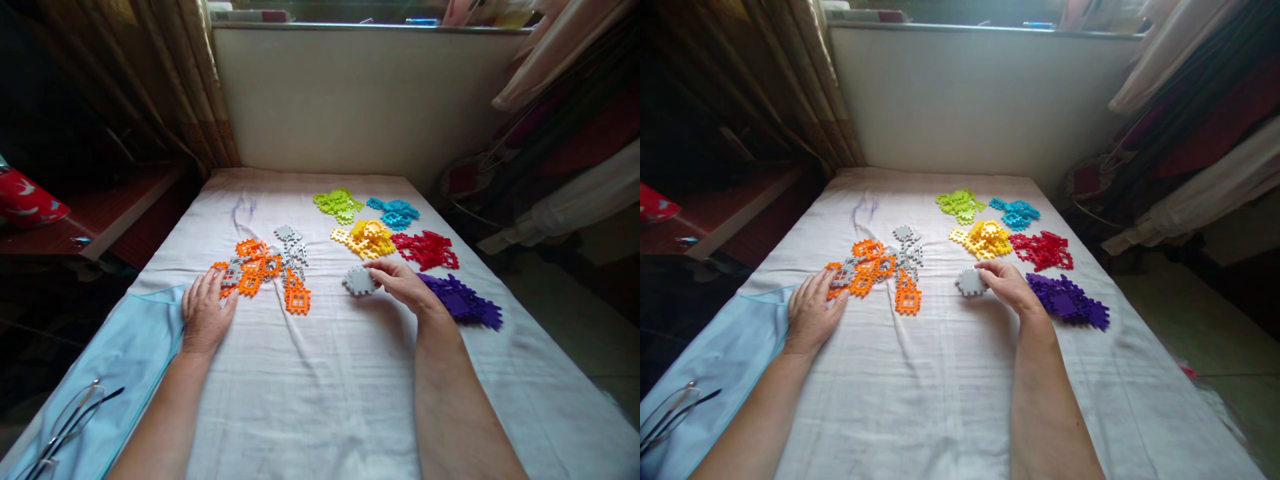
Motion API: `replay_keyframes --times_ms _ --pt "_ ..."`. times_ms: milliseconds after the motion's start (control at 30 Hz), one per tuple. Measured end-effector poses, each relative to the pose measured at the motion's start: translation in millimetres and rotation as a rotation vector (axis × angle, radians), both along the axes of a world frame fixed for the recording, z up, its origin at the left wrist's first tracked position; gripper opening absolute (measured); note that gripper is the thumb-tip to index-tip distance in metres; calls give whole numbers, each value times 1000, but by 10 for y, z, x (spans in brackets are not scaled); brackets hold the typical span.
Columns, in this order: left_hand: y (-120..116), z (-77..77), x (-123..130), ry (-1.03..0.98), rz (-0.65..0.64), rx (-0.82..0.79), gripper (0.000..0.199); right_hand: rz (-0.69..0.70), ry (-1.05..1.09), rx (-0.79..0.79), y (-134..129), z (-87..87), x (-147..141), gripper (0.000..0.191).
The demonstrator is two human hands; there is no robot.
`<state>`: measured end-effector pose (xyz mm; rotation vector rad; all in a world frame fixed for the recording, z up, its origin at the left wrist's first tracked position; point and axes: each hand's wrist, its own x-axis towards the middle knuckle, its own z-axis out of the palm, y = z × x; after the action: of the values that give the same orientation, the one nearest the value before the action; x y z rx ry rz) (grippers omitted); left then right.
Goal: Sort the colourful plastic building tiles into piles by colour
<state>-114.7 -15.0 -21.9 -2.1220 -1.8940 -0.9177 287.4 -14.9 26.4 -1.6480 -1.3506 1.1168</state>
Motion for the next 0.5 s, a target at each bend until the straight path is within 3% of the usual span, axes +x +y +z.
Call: replay_keyframes --times_ms 233,500 --pt "-21 -50 18 70 34 17 45 -32 -13 -47 11 -107 47 30" --pt "-62 90 82 139 95 -130 40 -67 -123 19 37 -221 146 30"
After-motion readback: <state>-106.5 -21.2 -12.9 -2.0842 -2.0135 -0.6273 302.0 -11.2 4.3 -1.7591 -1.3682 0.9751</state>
